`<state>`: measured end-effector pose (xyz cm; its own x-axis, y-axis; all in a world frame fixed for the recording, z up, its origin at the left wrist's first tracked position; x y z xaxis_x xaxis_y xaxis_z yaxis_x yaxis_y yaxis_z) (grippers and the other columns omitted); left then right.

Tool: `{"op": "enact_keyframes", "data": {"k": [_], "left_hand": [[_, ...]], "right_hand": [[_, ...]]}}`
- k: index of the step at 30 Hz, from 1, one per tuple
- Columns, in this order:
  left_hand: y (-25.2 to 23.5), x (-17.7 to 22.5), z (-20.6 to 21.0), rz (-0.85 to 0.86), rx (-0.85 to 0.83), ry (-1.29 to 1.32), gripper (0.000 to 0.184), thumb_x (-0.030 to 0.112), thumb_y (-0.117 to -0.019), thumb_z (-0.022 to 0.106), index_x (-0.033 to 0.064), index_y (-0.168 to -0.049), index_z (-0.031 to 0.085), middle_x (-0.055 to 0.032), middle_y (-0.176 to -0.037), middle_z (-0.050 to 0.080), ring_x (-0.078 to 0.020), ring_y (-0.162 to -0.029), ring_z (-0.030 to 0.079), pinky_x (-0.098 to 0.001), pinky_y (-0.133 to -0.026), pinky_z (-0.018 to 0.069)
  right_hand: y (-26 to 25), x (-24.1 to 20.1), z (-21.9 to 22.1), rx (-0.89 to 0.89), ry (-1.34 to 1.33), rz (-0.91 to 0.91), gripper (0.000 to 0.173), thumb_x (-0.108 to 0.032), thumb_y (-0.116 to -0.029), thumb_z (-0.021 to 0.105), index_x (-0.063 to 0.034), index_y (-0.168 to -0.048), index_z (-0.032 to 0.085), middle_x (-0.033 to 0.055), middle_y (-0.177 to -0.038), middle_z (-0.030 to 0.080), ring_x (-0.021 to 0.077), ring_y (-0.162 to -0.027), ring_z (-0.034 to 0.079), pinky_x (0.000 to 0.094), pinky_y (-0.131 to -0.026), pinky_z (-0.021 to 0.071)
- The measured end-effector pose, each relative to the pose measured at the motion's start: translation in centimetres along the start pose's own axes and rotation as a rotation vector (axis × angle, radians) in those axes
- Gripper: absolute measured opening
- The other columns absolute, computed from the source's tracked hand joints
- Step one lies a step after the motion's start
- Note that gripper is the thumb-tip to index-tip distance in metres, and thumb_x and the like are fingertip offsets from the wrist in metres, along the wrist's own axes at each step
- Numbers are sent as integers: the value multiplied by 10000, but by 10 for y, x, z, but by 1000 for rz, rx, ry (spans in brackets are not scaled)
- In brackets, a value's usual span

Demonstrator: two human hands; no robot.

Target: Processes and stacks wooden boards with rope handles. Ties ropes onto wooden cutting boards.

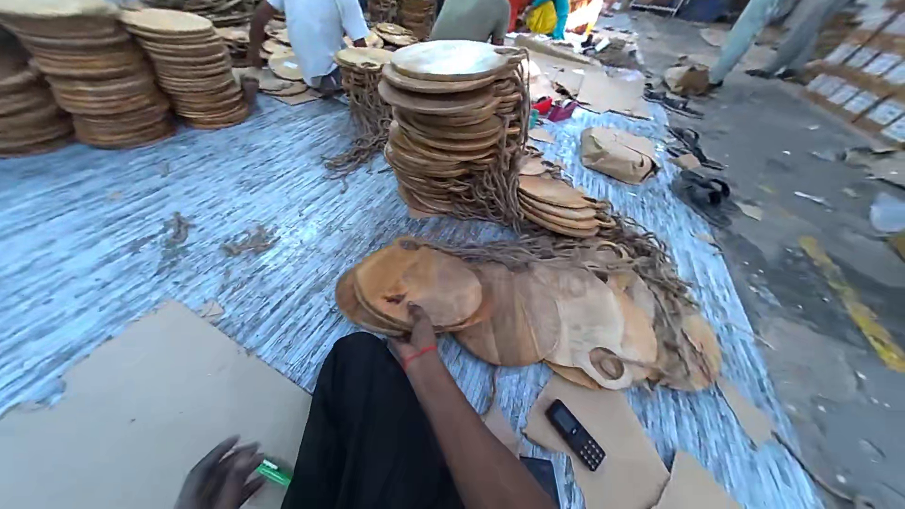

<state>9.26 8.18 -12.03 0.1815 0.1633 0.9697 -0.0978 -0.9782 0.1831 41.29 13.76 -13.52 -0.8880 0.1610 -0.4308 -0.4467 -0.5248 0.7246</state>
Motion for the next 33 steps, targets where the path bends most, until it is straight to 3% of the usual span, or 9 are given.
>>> {"op": "enact_keyframes", "data": {"k": [4, 7, 11, 13, 17, 24, 28, 31, 33], "left_hand": [[-53, 52, 112, -253, 52, 327, 675, 267, -1073, 529, 3, -1586, 178, -300, -1446, 476, -385, -1225, 609, -509, -969, 556], [-122, 57, 138, -488, 100, 456, 846, 448, -1038, 590, 49, -1618, 121, -313, -1540, 376, -453, -1309, 525, -554, -1006, 517], [-171, 45, 144, -417, 152, 491, 516, 235, -963, 716, -1, -1380, 524, -197, -1158, 681, -285, -987, 685, -481, -817, 583], [-170, 43, 148, -383, 132, 573, 386, 154, -979, 659, -11, -1310, 551, -153, -1098, 674, -217, -938, 670, -434, -800, 578], [-188, 26, 121, -377, 121, 534, 366, 141, -976, 593, 15, -1314, 527, -131, -1130, 652, -208, -965, 660, -435, -833, 574], [-199, 5, 76, -462, 337, 394, 480, 110, -951, 710, -71, -1352, 519, -244, -1154, 658, -322, -952, 671, -494, -800, 575], [-210, -30, 51, -511, 444, 336, 554, 85, -928, 733, -112, -1382, 483, -299, -1288, 604, -398, -1138, 632, -561, -946, 539], [-217, -56, 19, -524, 481, 333, 462, 65, -947, 694, -97, -1344, 524, -293, -1265, 614, -391, -1115, 639, -564, -922, 544], [-221, -66, -12, -517, 500, 285, 417, 66, -958, 670, -87, -1328, 550, -281, -1257, 626, -379, -1106, 643, -560, -925, 542]], "right_hand": [[16, 20, 36, -6, 30, 93, 444, -219, -1048, 540, -56, -1448, 434, 193, -1415, 519, 339, -1256, 541, 522, -993, 493], [27, 44, 57, -39, 119, 127, 457, -222, -1061, 537, -31, -1460, 426, 214, -1413, 514, 344, -1236, 546, 515, -985, 499], [27, 81, 67, -41, 474, 42, 469, -231, -1039, 603, 50, -1394, 481, 253, -1220, 615, 329, -1036, 618, 502, -855, 532], [21, 83, 66, -23, 593, -45, 626, -218, -998, 673, 70, -1477, 391, 292, -1336, 573, 365, -1174, 596, 518, -970, 516], [19, 100, 63, -11, 631, -115, 959, -208, -862, 827, 55, -1562, 226, 334, -1445, 484, 415, -1318, 515, 559, -1080, 455], [26, 133, 67, -193, 601, 212, 449, -290, -1068, 539, 4, -1402, 477, 194, -1197, 599, 244, -945, 590, 391, -797, 512], [23, 152, 49, -360, 740, 454, 554, -361, -1086, 483, -42, -1525, 373, 215, -1473, 501, 315, -1269, 563, 445, -1036, 481], [29, 148, 43, -546, 924, 477, 434, -263, -1100, 477, 16, -1432, 462, 206, -1309, 609, 270, -1104, 649, 400, -938, 538], [33, 120, 52, -709, 959, 263, 327, -120, -1079, 502, 71, -1343, 529, 190, -1213, 662, 231, -1004, 687, 375, -882, 577]]}}
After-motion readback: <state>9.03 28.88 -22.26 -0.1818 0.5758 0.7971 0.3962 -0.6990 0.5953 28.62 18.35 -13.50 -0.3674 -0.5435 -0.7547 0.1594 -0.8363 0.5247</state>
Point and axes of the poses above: each hand's wrist, its own y-axis away from the middle knuckle, its own z-axis out of the palm, x = y × z, the point moved 4 cm from there along -y, towards the middle knuckle
